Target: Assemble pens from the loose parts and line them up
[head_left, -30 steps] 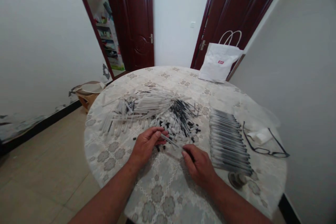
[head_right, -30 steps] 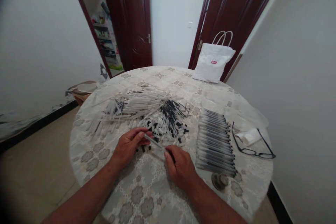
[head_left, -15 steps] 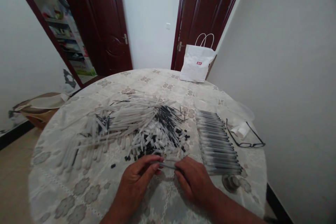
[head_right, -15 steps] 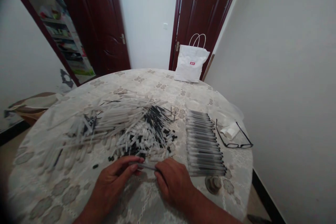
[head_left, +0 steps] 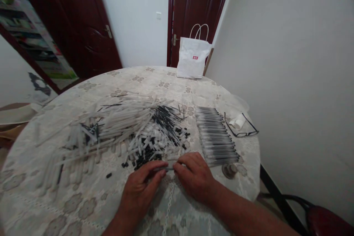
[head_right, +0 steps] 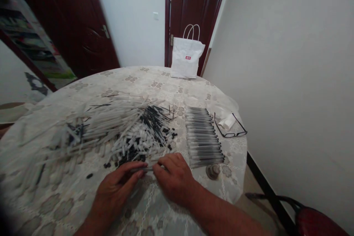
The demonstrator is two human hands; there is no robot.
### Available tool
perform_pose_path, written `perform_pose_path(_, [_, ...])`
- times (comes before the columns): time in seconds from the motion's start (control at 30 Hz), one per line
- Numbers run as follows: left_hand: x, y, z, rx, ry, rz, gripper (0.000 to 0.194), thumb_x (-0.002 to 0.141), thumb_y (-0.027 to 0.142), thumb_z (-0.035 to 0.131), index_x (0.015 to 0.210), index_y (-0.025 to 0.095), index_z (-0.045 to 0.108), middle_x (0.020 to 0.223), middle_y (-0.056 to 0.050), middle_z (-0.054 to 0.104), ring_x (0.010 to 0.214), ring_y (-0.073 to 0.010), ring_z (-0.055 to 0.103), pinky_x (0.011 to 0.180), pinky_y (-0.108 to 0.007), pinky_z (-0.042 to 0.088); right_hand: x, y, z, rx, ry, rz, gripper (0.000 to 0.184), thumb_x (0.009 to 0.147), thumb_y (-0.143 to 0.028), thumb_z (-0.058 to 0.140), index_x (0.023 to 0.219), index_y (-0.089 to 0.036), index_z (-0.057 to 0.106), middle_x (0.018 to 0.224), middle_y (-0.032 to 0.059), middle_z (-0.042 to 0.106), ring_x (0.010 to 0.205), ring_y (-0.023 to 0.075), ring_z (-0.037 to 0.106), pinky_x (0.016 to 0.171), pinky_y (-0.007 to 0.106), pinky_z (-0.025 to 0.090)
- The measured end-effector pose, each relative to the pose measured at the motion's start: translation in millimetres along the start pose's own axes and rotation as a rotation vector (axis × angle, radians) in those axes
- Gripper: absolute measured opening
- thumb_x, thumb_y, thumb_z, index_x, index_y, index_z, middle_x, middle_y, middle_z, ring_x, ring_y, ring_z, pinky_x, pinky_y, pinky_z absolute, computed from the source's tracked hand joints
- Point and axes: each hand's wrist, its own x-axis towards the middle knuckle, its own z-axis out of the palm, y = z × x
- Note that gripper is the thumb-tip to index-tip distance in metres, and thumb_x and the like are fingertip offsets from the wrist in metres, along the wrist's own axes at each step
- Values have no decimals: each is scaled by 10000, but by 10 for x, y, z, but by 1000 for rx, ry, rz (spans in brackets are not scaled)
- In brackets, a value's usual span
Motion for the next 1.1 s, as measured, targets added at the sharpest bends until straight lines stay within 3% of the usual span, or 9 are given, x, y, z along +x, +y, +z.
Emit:
perform_pose_path(0.17, [20,37,-74,80,74,147,183,922,337,652,1043,269,770,997,-13,802,893,-182,760,799,-261,592,34,-4,-38,-54,-27,19,132,998,-165,559,1018,-205,684,965,58,675,914,210,556,830,352,419])
perform_pose_path(0.3, [59,-17,-188,164,358,73,216,948,390,609,1028,245,748,969,-17,796,880,-194,751,836,-287,572,202,153,-358,-96,-122,79,138,1010,-200,559,1035,-200,694,986,71,675,950,225,555,882,350,441])
perform_pose_path(0.4, [98,-73,-254,217,519,3,246,952,419,591,1040,234,728,980,-25,785,893,-207,738,856,-310,555,436,527,-677,-205,-164,150,171,1026,-236,532,1032,-187,696,1005,88,677,978,235,561,924,349,441])
perform_pose_path(0.53, [131,-136,-273,296,527,2,260,953,419,568,1053,232,719,994,-31,772,860,-208,713,835,-317,544,797,1299,-886,-491,-363,344,248,1050,-271,469,1146,-177,678,1122,118,684,1111,243,563,994,335,415])
perform_pose_path(0.57, [136,-150,-270,311,521,3,262,954,416,562,1054,231,718,994,-33,769,847,-206,708,826,-315,544,871,1493,-882,-557,-458,425,273,1061,-271,439,1178,-183,669,1149,120,684,1143,239,566,989,325,421])
perform_pose_path(0.67, [144,-191,-268,359,520,-8,269,955,409,546,1056,224,714,1005,-42,763,845,-211,700,827,-319,543,1016,1967,-770,-598,-553,517,268,1048,-237,462,1152,-150,693,1130,156,697,1113,255,619,920,331,471])
perform_pose_path(0.77, [145,-228,-283,401,524,-26,282,959,412,530,1067,220,706,1049,-56,755,902,-229,698,869,-341,534,1052,2244,-594,-608,-635,569,228,1033,-238,526,1142,-136,699,1121,149,702,1076,247,655,916,361,518])
perform_pose_path(0.93, [149,-259,-306,410,516,-61,283,963,423,520,1075,231,695,1063,-56,749,949,-244,692,905,-362,521,1033,2408,-395,-616,-717,615,367,994,-374,639,1303,-180,608,1314,103,620,1096,232,653,925,447,574])
perform_pose_path(1.1, [153,-253,-298,393,488,-92,286,966,416,509,1082,224,686,1070,-66,745,985,-251,685,933,-373,510,1017,2331,-421,-611,-723,621,323,995,-326,636,1268,-153,638,1277,129,643,1102,240,654,934,423,559])
